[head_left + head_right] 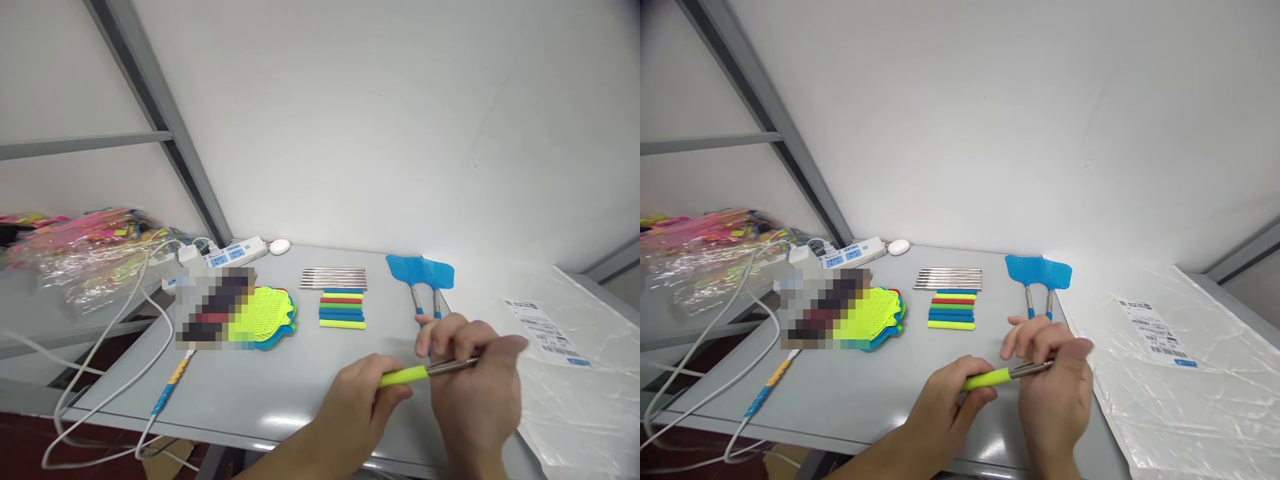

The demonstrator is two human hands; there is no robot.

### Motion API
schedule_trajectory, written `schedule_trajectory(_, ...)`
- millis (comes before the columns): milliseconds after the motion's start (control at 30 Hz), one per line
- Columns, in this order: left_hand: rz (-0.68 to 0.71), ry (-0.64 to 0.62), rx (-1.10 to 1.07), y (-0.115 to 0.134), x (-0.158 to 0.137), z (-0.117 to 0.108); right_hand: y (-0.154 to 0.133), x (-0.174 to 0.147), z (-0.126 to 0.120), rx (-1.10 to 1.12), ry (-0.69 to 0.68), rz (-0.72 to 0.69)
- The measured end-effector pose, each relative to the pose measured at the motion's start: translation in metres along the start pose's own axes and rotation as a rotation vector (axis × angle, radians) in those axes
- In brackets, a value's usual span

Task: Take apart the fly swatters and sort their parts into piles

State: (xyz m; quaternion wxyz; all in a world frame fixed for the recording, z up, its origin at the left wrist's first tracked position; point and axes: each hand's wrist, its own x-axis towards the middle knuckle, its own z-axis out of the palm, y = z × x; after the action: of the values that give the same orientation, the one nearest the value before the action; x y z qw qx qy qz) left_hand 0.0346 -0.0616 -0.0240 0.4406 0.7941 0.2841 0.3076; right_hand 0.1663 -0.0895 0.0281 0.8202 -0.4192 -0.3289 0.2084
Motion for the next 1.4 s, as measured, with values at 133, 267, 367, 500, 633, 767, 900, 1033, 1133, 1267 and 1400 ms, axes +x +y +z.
schedule_trajectory(133,-0.054,0.064,-0.172,-0.001,-0.005,-0.009,0.009,-0.003,-0.026,-0.108,0.230,-0.077)
schedule_trajectory(267,-0.161,0.148,-0.528,-0.006,-0.014,-0.018,0.026,-0.020,-0.054,-0.313,0.231,0.044)
schedule_trajectory(367,-0.214,0.199,-0.652,-0.012,-0.017,-0.024,0.035,-0.034,-0.069,-0.411,0.045,0.071)
schedule_trajectory(500,-0.189,0.287,-0.718,-0.018,-0.014,-0.030,0.036,-0.041,-0.073,-0.498,-0.146,0.086)
schedule_trajectory(633,-0.139,0.360,-0.747,-0.017,-0.013,-0.033,0.033,-0.037,-0.067,-0.540,-0.279,0.109)
schedule_trajectory(767,-0.114,0.345,-0.705,-0.014,-0.015,-0.034,0.032,-0.037,-0.065,-0.534,-0.266,0.143)
schedule_trajectory(900,-0.122,0.310,-0.700,-0.014,-0.013,-0.035,0.033,-0.039,-0.067,-0.515,-0.255,0.145)
schedule_trajectory(1033,-0.124,0.229,-0.605,-0.014,-0.015,-0.040,0.033,-0.039,-0.070,-0.480,-0.247,0.127)
schedule_trajectory(1133,-0.096,0.156,-0.403,-0.009,-0.020,-0.049,0.031,-0.039,-0.070,-0.440,-0.255,0.131)
schedule_trajectory(1267,-0.101,0.005,-0.240,-0.001,-0.028,-0.062,0.030,-0.039,-0.072,-0.476,-0.255,0.152)
schedule_trajectory(1400,-0.189,-0.041,-0.489,-0.003,-0.029,-0.065,0.033,-0.040,-0.077,-0.583,-0.263,0.142)
